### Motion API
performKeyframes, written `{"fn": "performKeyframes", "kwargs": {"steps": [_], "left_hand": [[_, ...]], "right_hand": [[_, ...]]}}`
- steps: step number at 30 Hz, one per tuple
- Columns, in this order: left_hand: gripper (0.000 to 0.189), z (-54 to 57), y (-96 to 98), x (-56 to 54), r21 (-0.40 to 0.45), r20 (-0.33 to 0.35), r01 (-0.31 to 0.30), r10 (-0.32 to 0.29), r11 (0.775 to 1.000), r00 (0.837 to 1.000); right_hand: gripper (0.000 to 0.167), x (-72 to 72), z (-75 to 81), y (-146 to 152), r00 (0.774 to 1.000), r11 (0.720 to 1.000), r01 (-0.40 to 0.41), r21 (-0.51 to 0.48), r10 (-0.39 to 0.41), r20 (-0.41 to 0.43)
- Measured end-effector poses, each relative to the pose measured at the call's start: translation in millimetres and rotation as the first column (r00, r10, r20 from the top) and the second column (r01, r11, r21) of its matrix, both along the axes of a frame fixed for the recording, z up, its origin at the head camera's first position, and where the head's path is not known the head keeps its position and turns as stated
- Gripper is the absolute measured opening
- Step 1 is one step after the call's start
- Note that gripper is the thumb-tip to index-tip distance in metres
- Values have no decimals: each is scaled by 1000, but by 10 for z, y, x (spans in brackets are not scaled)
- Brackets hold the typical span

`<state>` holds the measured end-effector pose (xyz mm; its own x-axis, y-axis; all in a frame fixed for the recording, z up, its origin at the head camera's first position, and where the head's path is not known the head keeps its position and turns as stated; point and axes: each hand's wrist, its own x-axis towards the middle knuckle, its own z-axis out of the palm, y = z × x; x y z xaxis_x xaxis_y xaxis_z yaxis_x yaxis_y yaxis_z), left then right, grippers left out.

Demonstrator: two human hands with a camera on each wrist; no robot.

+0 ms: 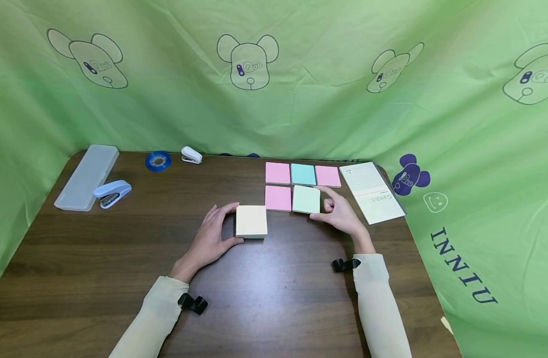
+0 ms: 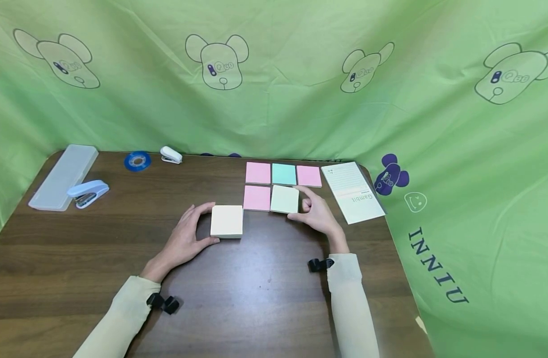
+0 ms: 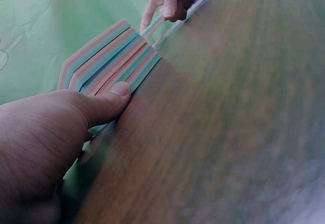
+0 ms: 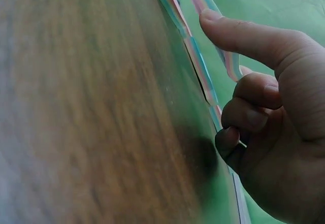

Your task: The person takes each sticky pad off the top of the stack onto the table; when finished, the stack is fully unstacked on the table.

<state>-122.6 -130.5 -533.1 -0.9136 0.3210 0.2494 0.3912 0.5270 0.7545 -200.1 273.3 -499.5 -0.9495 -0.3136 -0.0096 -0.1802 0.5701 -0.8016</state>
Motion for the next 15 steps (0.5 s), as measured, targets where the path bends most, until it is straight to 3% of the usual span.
{"fn": "performKeyframes", "kwargs": {"steps": [4,11,15], "left_hand": [[100,7,-2,3,-2,2,0,0,1000,1000],[99,12,0,1,-2,-6,-1,1,1000,1000],[99,8,-4,4,2,-6,-1,1,1000,1000]], "right_hand": [[83,-7,-16,37,1000,1000,-3,10,3,-19],[83,-12,10,20,999,988,-25,149,31,-41],[87,-69,-109,64,996,980,-57,192,68,-53]]}}
